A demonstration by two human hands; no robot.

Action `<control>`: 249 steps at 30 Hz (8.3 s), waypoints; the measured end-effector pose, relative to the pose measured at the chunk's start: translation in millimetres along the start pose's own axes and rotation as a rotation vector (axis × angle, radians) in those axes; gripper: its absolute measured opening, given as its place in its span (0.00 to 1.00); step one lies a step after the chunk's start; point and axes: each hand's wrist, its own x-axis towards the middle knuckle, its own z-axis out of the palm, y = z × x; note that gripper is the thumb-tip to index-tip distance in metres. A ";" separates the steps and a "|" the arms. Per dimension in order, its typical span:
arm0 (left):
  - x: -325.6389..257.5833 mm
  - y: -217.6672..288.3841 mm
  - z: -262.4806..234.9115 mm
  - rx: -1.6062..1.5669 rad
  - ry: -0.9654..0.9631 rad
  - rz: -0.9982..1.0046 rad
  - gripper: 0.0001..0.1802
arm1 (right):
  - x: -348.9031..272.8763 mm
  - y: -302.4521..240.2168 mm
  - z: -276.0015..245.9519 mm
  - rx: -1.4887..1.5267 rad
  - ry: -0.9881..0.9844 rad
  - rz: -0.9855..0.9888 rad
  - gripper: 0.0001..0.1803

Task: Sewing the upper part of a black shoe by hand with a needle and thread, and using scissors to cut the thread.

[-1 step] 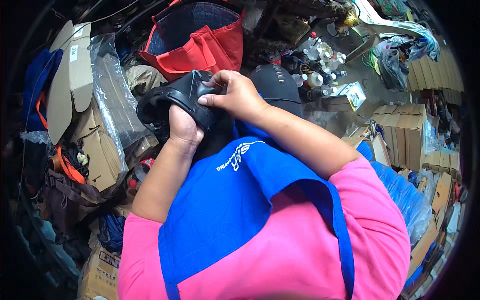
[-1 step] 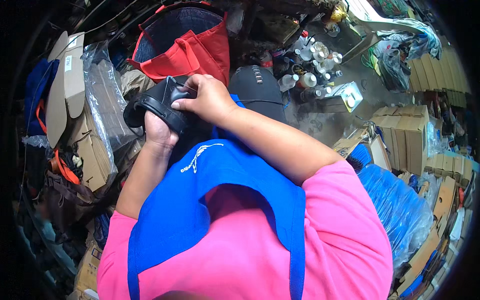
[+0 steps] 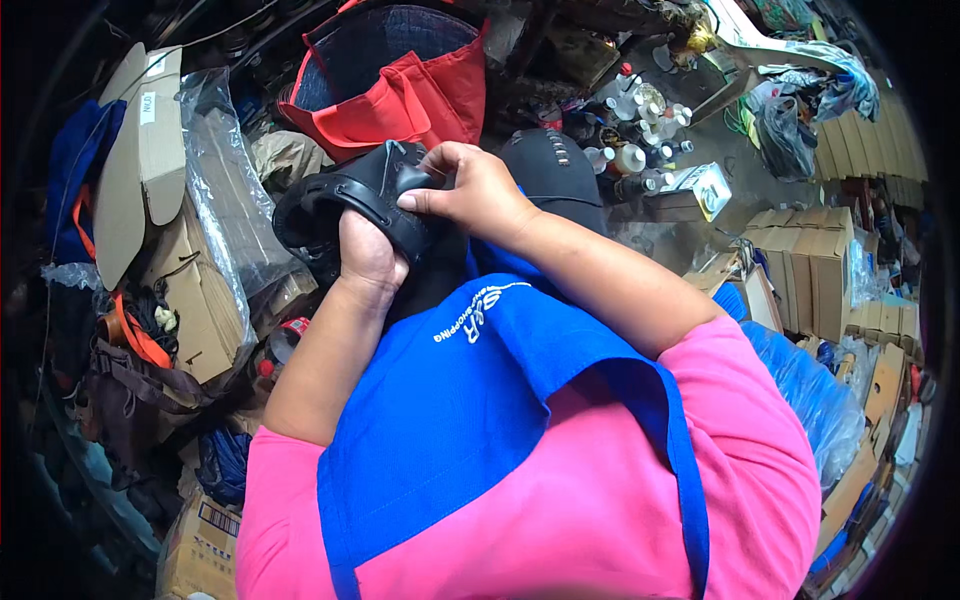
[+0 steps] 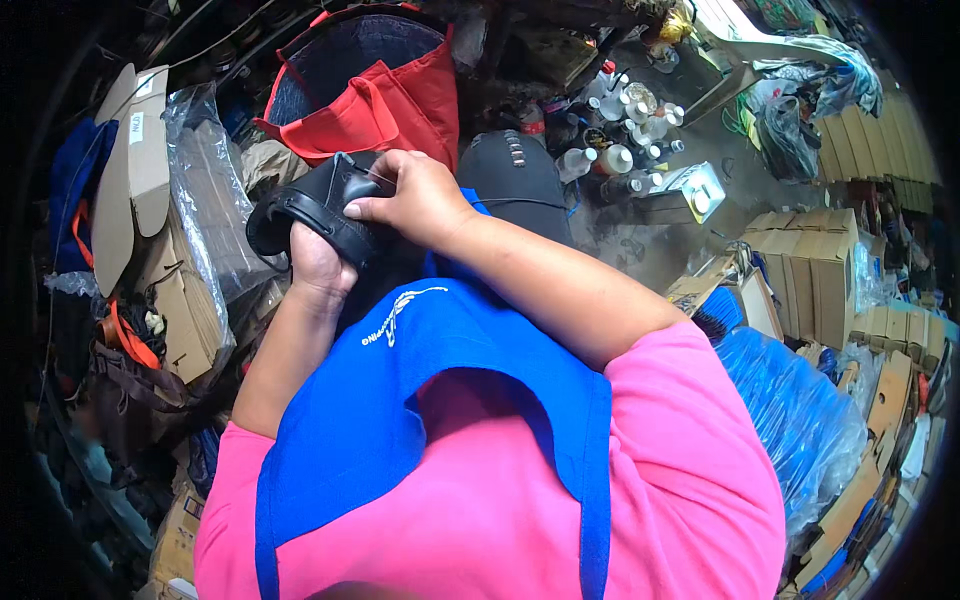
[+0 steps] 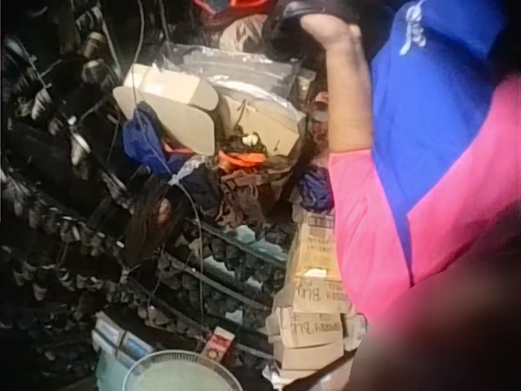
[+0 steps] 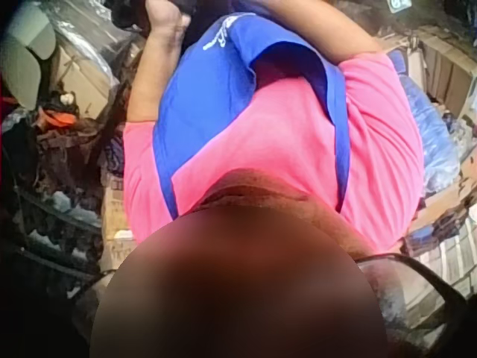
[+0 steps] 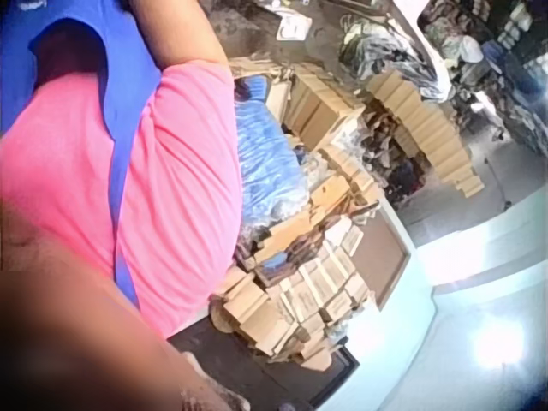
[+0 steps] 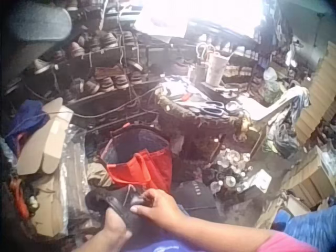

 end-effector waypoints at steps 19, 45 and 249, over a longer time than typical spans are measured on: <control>-29.0 30.3 11.0 0.421 -0.244 -0.280 0.21 | -26.0 -9.2 -76.0 0.419 -0.520 0.003 0.14; -72.4 84.7 97.0 0.915 -0.656 -0.555 0.12 | -72.8 -104.5 -120.8 0.292 -0.836 -0.377 0.14; 18.0 -20.3 32.5 0.278 -0.298 -0.436 0.28 | -46.7 -15.2 -96.9 -0.623 -0.120 -0.301 0.09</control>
